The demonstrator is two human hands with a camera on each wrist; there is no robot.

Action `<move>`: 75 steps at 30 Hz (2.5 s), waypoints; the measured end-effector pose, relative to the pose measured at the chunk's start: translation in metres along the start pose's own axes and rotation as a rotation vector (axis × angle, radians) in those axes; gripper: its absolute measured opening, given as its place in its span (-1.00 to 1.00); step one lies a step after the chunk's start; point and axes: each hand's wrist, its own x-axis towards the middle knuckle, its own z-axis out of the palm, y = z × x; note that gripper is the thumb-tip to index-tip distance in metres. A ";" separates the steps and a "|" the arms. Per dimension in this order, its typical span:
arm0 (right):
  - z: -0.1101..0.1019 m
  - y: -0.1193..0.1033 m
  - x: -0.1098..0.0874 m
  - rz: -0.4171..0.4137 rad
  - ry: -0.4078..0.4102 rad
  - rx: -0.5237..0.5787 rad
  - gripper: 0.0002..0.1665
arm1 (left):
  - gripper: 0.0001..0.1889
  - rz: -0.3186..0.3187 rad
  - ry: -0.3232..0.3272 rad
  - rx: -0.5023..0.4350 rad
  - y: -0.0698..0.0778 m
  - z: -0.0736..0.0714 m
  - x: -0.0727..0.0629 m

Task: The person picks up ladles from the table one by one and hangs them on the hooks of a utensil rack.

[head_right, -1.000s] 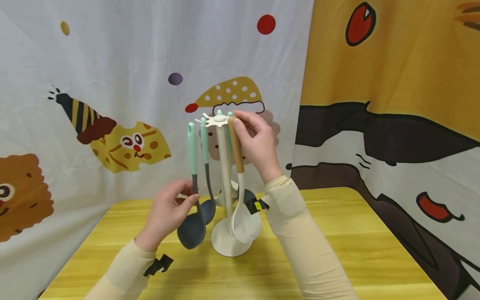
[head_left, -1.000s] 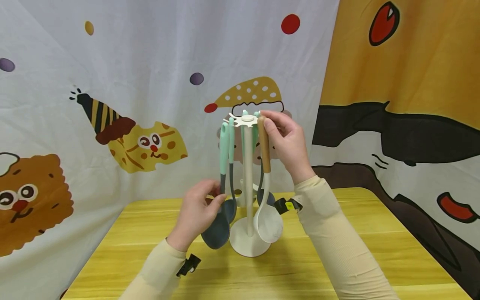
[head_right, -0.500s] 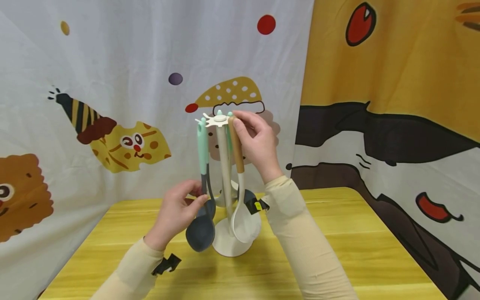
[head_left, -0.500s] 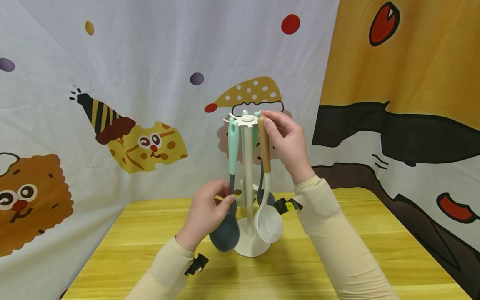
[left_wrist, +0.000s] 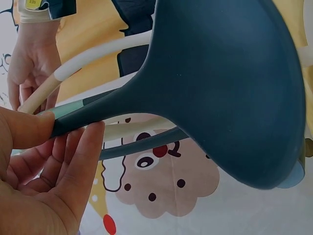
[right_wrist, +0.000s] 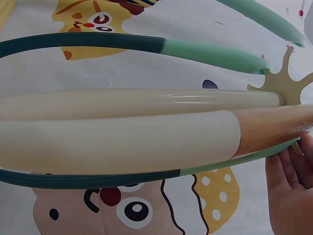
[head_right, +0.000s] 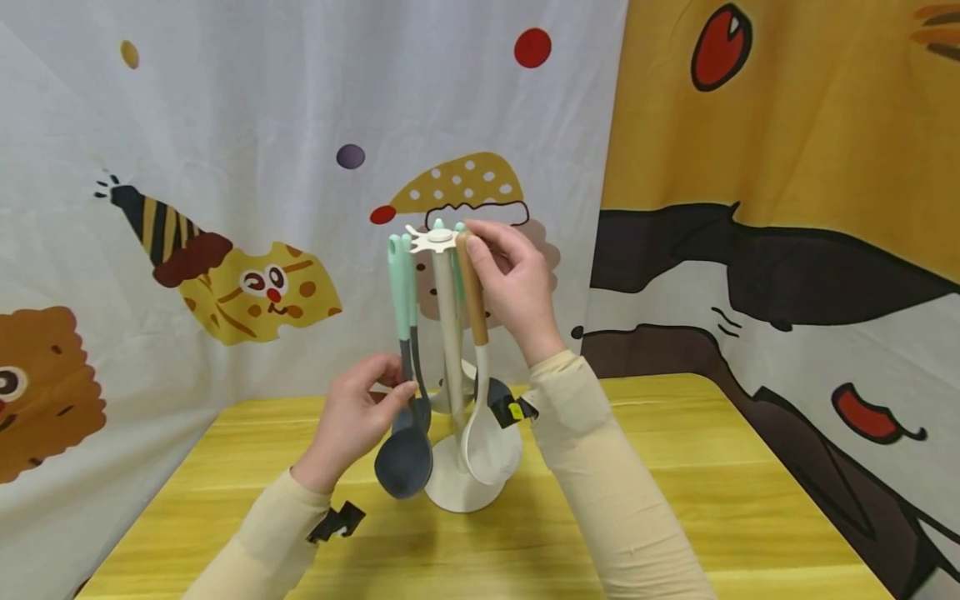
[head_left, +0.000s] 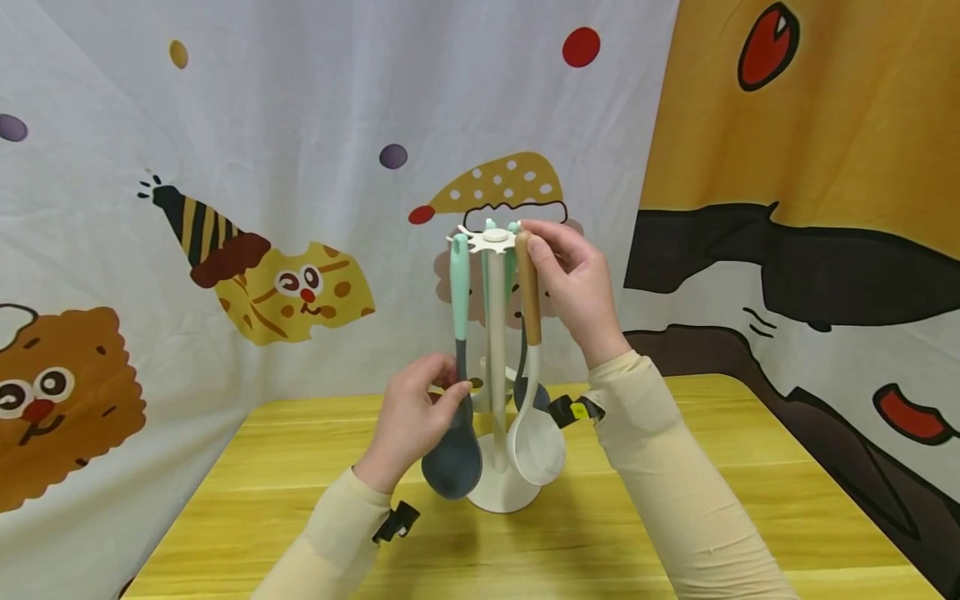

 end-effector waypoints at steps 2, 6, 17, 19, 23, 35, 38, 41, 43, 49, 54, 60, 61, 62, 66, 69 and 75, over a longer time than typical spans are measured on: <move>0.000 0.000 0.000 -0.002 -0.001 0.003 -0.62 | -0.80 -0.004 -0.001 0.001 0.000 0.000 0.000; 0.000 -0.001 0.000 -0.005 -0.004 0.008 -0.62 | -0.81 -0.012 -0.004 0.005 0.000 0.001 0.002; 0.000 -0.001 0.000 0.000 -0.004 0.001 -0.62 | -0.82 -0.047 -0.017 0.005 0.000 0.002 0.004; 0.000 -0.001 -0.001 -0.001 -0.006 0.004 -0.62 | -0.82 -0.049 -0.020 0.003 -0.001 0.003 0.004; 0.000 -0.001 -0.001 -0.002 -0.009 0.010 -0.62 | -0.81 -0.046 -0.027 0.003 -0.001 0.004 0.004; 0.000 -0.001 -0.001 0.005 -0.002 -0.001 -0.63 | -0.81 -0.032 -0.036 -0.005 -0.002 0.008 0.004; 0.000 -0.001 -0.001 0.006 -0.001 -0.003 -0.63 | -0.80 -0.026 -0.041 -0.001 -0.003 0.010 0.003; 0.000 -0.001 -0.001 0.004 -0.003 0.000 -0.62 | -0.81 -0.026 -0.047 -0.001 -0.003 0.012 0.002; 0.001 0.000 -0.001 0.000 -0.003 0.002 -0.62 | -0.81 -0.026 -0.048 -0.002 -0.003 0.013 0.002; 0.001 0.000 -0.001 -0.008 -0.001 -0.002 -0.62 | -0.82 -0.028 -0.050 -0.003 -0.003 0.016 0.002; 0.001 0.000 -0.001 -0.007 -0.001 -0.003 -0.62 | -0.81 -0.022 -0.047 0.003 -0.003 0.019 0.002; 0.000 -0.001 -0.001 0.005 -0.004 -0.010 -0.62 | -0.82 -0.043 -0.050 0.010 -0.003 0.021 0.002; 0.000 -0.001 -0.001 0.005 -0.005 -0.010 -0.62 | -0.82 -0.048 -0.051 0.010 -0.003 0.021 0.002; 0.000 -0.001 -0.001 0.006 -0.004 -0.012 -0.62 | -0.82 -0.053 -0.054 0.009 -0.003 0.021 0.002; -0.001 -0.001 -0.002 0.003 -0.001 -0.015 -0.62 | -0.82 -0.074 -0.065 0.001 -0.003 0.021 0.002; 0.000 -0.001 -0.001 0.005 -0.001 -0.016 -0.62 | -0.82 -0.099 -0.067 -0.015 -0.003 0.021 0.001; 0.000 -0.002 -0.001 0.011 0.000 -0.021 -0.62 | -0.76 -0.125 -0.068 -0.041 -0.003 0.018 -0.003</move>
